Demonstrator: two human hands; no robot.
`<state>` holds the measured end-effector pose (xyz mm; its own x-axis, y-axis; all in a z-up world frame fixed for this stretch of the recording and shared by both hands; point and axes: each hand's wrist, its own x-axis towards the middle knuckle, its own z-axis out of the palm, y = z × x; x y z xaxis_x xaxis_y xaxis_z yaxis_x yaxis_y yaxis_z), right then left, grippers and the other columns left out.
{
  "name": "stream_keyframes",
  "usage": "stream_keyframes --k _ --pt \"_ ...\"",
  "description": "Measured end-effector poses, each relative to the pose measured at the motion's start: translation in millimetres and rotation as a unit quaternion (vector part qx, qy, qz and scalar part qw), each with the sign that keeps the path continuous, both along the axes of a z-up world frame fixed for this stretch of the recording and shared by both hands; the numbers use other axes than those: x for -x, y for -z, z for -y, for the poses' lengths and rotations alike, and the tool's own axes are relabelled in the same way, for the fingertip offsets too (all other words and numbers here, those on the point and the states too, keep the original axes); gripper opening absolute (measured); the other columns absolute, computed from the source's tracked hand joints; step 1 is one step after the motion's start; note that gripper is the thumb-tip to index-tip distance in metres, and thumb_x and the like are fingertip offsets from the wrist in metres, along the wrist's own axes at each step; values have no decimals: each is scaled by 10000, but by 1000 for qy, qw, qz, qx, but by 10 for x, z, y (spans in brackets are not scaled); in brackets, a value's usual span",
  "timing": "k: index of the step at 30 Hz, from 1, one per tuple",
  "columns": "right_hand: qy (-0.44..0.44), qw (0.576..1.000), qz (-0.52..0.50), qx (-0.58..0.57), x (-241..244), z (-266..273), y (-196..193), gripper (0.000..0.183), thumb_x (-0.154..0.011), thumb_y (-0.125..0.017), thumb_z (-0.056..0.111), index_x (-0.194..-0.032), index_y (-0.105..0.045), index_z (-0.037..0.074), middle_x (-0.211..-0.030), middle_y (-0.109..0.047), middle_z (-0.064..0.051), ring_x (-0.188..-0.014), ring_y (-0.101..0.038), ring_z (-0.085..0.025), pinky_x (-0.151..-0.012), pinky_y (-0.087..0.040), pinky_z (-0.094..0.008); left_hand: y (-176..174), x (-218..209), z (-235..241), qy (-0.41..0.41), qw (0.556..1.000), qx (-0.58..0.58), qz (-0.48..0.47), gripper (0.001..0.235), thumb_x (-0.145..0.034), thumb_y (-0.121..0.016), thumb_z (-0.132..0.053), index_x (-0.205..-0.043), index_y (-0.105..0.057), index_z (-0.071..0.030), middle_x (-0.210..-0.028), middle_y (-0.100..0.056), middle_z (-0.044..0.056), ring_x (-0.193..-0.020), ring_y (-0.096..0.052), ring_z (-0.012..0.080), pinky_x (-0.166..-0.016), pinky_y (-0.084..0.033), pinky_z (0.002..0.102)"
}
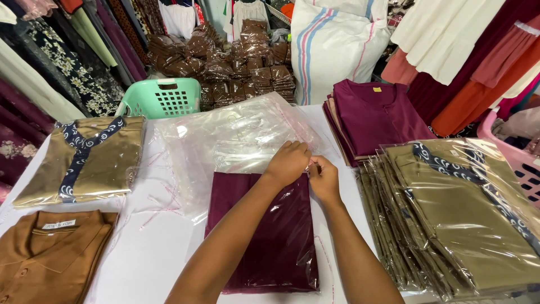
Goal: Packing folded shirts into individual plastic bags for storage or shipping.
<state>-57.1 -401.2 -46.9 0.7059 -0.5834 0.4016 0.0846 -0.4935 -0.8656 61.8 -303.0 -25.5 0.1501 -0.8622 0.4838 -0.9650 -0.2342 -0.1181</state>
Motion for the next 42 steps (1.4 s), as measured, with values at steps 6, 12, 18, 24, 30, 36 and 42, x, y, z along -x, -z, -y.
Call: stream_keyframes --k 6,12,18,24,30,36,42 --pt "29 999 -3 23 36 -44 -50 163 -1009 -647 13 -999 -795 81 -783 -714 -139 -718 -679 -236 -666 -556 -379 212 -69 132 -13 998 52 45 64 -908 -666 -162 -894 -651 -102 -862 -604 75 -857 -638 262 -779 -454 390" --pt "36 998 -36 -38 -11 -81 -79 189 -1037 -621 88 -1017 -808 102 -782 -728 -85 -716 -662 -189 -669 -564 -357 258 -82 104 -65 996 60 8 148 -948 -642 -243 -971 -630 -97 -932 -585 69 -898 -636 264 -786 -438 394" --pt "39 992 -64 -99 -37 -78 -16 173 -1021 -648 112 -1014 -820 126 -782 -742 -44 -718 -657 -154 -674 -549 -318 -200 72 -137 -109 985 15 -129 173 -998 -564 -213 -1017 -621 -51 -962 -600 98 -932 -653 296 -838 -453 414" --pt "41 986 -62 -152 -43 -101 -24 165 -1033 -659 162 -1032 -820 128 -857 -777 -72 -794 -689 -167 -749 -555 -313 -448 -17 -498 -118 855 165 -477 171 -1057 -491 -177 -1110 -579 -39 -1044 -733 151 -800 -743 260 -752 -542 388" --pt "49 985 -70 -152 22 -150 -119 160 -1031 -676 193 -1053 -819 124 -885 -785 -73 -822 -698 -170 -771 -557 -317 -351 -183 -705 -14 703 288 -650 136 -1013 -556 -59 -1106 -623 13 -908 -731 147 -734 -751 167 -636 -638 253" --pt "49 984 -74 -153 39 -164 -168 171 -1037 -665 192 -1055 -817 118 -887 -790 -74 -828 -707 -174 -777 -565 -324 -353 -290 -914 -29 917 116 -380 100 -930 -718 11 -984 -796 -19 -953 -690 182 -886 -738 326 -759 -638 412" --pt "46 986 -71 -145 78 -222 -250 180 -1039 -653 157 -1083 -817 98 -887 -790 -75 -833 -701 -162 -792 -553 -311 -276 -341 -903 -93 958 59 -266 112 -943 -728 -38 -1011 -815 -18 -927 -645 132 -868 -739 289 -797 -644 379"
